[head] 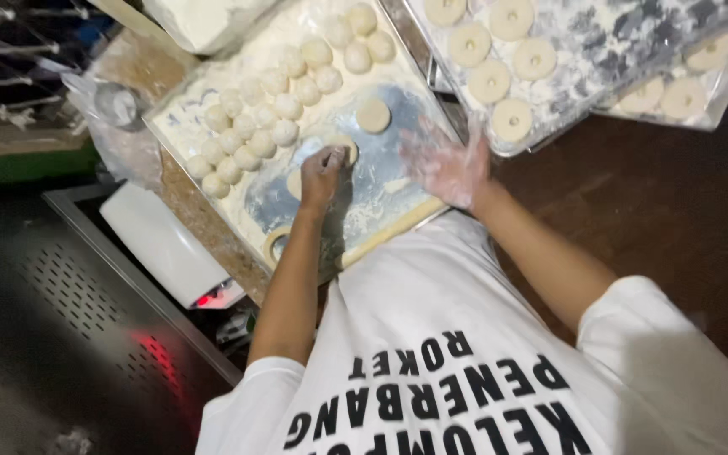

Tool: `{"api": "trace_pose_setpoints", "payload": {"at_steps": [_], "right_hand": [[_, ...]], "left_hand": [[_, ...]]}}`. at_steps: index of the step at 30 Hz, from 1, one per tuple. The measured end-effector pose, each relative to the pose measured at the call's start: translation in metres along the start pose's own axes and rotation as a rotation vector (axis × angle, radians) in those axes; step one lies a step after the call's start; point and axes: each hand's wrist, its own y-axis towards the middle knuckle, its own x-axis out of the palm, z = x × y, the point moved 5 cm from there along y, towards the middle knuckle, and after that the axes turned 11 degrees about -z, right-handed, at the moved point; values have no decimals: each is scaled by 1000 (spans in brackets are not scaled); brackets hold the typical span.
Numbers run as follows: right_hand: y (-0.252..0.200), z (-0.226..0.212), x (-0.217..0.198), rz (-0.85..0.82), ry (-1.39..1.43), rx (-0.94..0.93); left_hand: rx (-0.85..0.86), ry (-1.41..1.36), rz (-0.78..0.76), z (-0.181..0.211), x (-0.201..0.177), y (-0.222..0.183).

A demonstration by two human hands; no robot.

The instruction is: The person prepares donut dough by hand on a floured surface. The person rolls the dough into balls, flattens them with a rolling pin, and uses a circular cutter to shape them, placing the shaped donuts onto a tray.

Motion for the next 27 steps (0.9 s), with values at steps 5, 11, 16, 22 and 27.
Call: {"api": "trace_pose_setpoints", "payload": {"at_steps": [5,11,16,22,27], "right_hand": [[-25,-36,65,-772,554,-4],[-29,-35,69,-847,486,125],[-41,-36,89,-604,397,43],[-35,-37,85,-782,332,-11],[-42,-35,103,-773,193,-102]], "left_hand": [[-92,-215,168,22,-11,-24],[-188,-544,160,17,-3,-40],[-169,-543,202,24,-4,-37],[-140,-537,207,23,-4,-33],[-167,-499,205,29,-3,-33]]}}
